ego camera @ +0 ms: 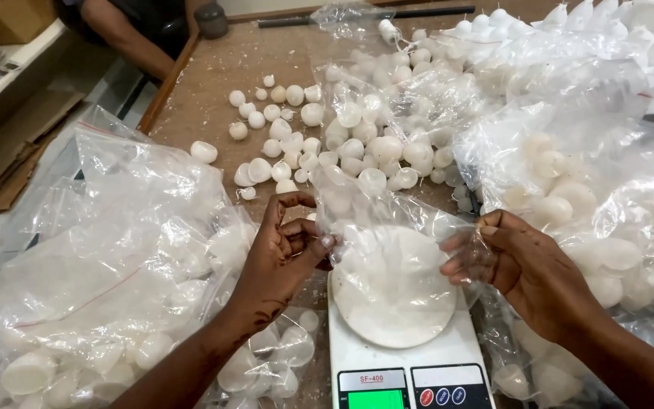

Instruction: The person counts small white wax-like items by hand onto a digital kitchen scale, then transfers weighed portions into clear plastic zip bags and seals them. They occasionally reach into a cardboard box to retrieve empty bags and continue weighing and bagging more portions.

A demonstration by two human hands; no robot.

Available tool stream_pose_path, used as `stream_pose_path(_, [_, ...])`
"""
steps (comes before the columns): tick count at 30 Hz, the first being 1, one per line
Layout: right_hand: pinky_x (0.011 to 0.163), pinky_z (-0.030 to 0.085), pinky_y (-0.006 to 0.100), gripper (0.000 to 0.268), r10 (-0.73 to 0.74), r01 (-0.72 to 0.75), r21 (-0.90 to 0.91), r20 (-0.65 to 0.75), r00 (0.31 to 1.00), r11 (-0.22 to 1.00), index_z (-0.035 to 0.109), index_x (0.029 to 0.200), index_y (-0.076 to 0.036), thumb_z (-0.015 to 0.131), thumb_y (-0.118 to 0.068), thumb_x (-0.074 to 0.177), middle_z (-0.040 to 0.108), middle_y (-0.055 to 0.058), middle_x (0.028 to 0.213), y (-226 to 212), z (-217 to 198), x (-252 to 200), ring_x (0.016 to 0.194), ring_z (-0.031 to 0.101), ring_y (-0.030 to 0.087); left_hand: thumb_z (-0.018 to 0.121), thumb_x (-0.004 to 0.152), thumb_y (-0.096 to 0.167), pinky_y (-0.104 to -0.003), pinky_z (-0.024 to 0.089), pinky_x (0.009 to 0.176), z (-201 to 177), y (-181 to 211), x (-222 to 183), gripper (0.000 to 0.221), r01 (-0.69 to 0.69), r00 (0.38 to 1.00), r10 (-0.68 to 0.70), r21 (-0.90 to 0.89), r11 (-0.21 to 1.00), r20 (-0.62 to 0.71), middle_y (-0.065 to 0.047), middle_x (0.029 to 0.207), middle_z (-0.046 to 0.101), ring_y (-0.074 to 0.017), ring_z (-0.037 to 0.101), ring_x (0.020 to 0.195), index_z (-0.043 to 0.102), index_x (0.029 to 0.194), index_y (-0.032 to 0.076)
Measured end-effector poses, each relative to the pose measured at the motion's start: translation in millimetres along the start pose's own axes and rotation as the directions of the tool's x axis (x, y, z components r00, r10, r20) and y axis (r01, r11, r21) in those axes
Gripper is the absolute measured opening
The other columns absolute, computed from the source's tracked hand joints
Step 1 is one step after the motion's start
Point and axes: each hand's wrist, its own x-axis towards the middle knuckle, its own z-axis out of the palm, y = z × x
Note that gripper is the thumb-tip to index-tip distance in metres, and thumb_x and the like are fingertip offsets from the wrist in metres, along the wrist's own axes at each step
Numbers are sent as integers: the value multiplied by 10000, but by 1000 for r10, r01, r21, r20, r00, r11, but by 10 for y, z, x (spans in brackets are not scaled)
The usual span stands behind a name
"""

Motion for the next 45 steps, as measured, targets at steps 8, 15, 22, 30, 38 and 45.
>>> stream_pose_path(8, [826, 617, 492, 231, 107, -107, 1, -62, 992, 994, 488, 1092, -25, 395, -220, 1011, 704, 290, 1095, -56, 122, -33, 893, 744, 367, 690, 903, 45, -351, 666, 870, -8, -115, -9, 470, -85, 996, 87, 129, 988, -16, -126, 1178, 547, -222, 674, 1108, 412, 1282, 68])
stream_pose_path(15, [746, 579, 447, 179, -80, 79, -11, -122, 989, 997, 522, 1141, -60, 430, -180, 1044, 640, 179, 924, -74, -235, 76, 808, 668, 304, 671, 865, -60, -305, 645, 974, -96, -41, -14, 356, -130, 990, 139, 198, 971, -28, -144, 1247, 582, -197, 673, 1162, 528, 1173, 49])
stream_pose_path(22, [750, 547, 426, 168, -114, 114, -9, -174, 978, 993, 522, 1122, -65, 473, -216, 1066, 623, 132, 926, -186, -223, 11, 824, 652, 262, 547, 889, -127, -315, 612, 1001, -128, 27, -27, 257, -137, 989, 143, 199, 970, -20, -125, 1426, 544, -171, 639, 1247, 586, 1081, 38])
stream_pose_path(30, [751, 584, 420, 450, -158, 162, -106, 44, 986, 981, 549, 1320, -76, 746, -189, 931, 673, 117, 936, 171, -605, 87, 877, 683, 241, 562, 976, -88, -326, 554, 1094, -189, -6, -19, 164, -283, 947, 312, 270, 920, -70, -121, 1449, 544, -182, 631, 1265, 626, 1106, -12])
stream_pose_path(38, [687, 557, 406, 232, -60, -73, -453, -274, 960, 889, 683, 1028, 33, 740, -172, 936, 717, 172, 832, -252, -177, -49, 745, 661, 271, 562, 918, -72, -315, 607, 993, -160, 202, -42, 308, -175, 956, 245, 357, 917, -160, -94, 1310, 621, -155, 672, 1172, 607, 1201, 42])
stream_pose_path(45, [719, 584, 475, 299, 46, -106, -484, -133, 990, 869, 746, 1184, 8, 667, -218, 1005, 744, 215, 904, -3, -353, 19, 788, 713, 313, 568, 1044, 79, -383, 510, 1077, -197, 113, -59, 205, -347, 918, 393, 376, 859, -49, -129, 1392, 638, -219, 625, 1284, 624, 1238, 43])
